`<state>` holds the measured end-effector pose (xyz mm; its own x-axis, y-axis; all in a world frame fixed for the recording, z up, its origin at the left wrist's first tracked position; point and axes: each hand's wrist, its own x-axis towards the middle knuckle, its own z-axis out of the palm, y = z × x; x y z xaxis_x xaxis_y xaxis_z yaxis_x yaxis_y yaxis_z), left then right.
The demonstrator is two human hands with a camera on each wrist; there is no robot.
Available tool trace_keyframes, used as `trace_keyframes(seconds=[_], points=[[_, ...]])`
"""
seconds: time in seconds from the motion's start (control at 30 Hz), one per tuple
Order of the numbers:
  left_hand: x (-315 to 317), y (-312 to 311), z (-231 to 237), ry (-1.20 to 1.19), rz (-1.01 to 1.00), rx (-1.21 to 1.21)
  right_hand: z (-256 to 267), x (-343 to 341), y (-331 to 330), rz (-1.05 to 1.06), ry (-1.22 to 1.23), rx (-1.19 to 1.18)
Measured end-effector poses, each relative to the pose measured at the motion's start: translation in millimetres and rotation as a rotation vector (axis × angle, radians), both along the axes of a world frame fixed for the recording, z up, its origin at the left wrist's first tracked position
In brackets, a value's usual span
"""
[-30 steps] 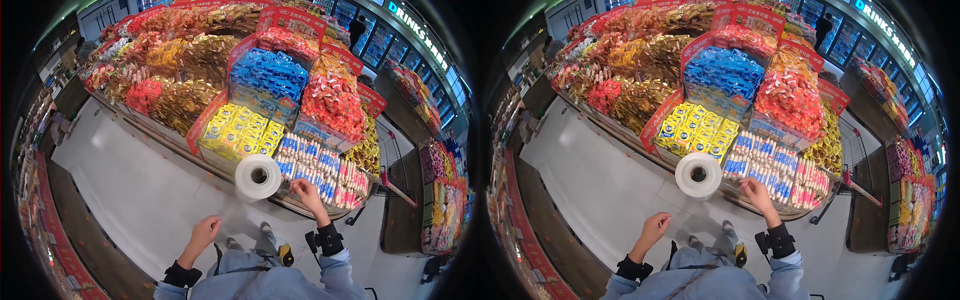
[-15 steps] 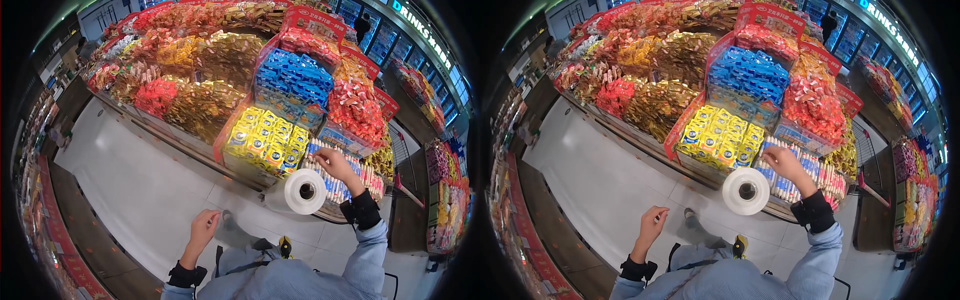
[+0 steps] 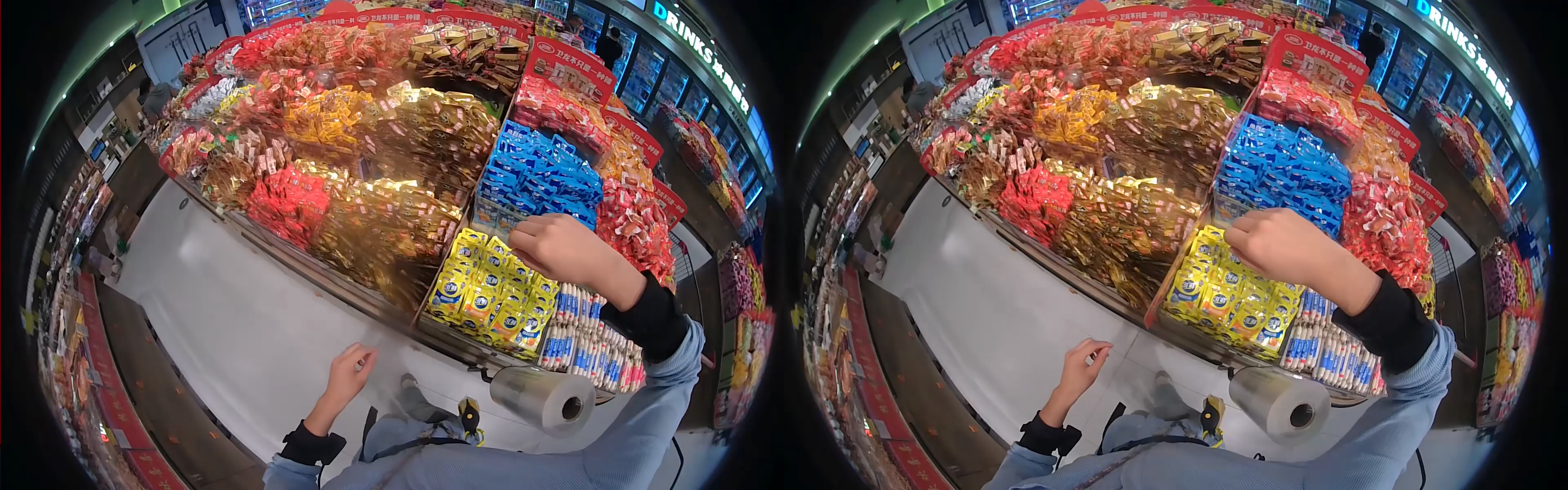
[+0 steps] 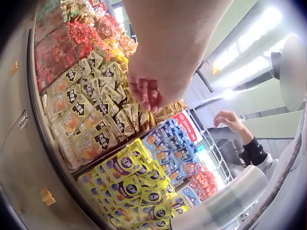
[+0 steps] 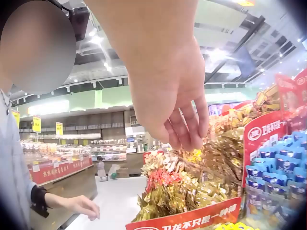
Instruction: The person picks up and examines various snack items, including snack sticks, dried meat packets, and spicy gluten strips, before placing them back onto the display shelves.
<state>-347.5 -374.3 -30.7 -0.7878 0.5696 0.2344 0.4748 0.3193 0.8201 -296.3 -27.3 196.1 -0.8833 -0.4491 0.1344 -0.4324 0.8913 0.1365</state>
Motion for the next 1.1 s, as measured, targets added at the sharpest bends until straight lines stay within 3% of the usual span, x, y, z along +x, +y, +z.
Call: trace_keyframes(seconds=[0.23,0.5,0.77,1.0,1.1], points=[[-53.1,-1.9,4.9,-0.011,0.014,0.080,-15.3,-77.3,-50.3,0.156,-0.013,0.085],[-130.5,-58.2,-1.3,-0.037,-0.007,0.128,-45.0,-139.0,-127.6,0.109,-0.142,0.030],[-220.8,-146.4,-15.8,-0.258,0.012,0.223,-87.5,-226.8,-244.2,0.094,-0.128,-0.356],[-283.5,-222.7,-5.6,-0.215,0.060,0.191,-120.1,-283.5,-332.6,-0.038,-0.139,-0.588],[-303.3,-247.8,-1.7,-0.259,0.111,0.159,-138.6,-301.2,-355.8,-0.171,-0.188,-0.897]])
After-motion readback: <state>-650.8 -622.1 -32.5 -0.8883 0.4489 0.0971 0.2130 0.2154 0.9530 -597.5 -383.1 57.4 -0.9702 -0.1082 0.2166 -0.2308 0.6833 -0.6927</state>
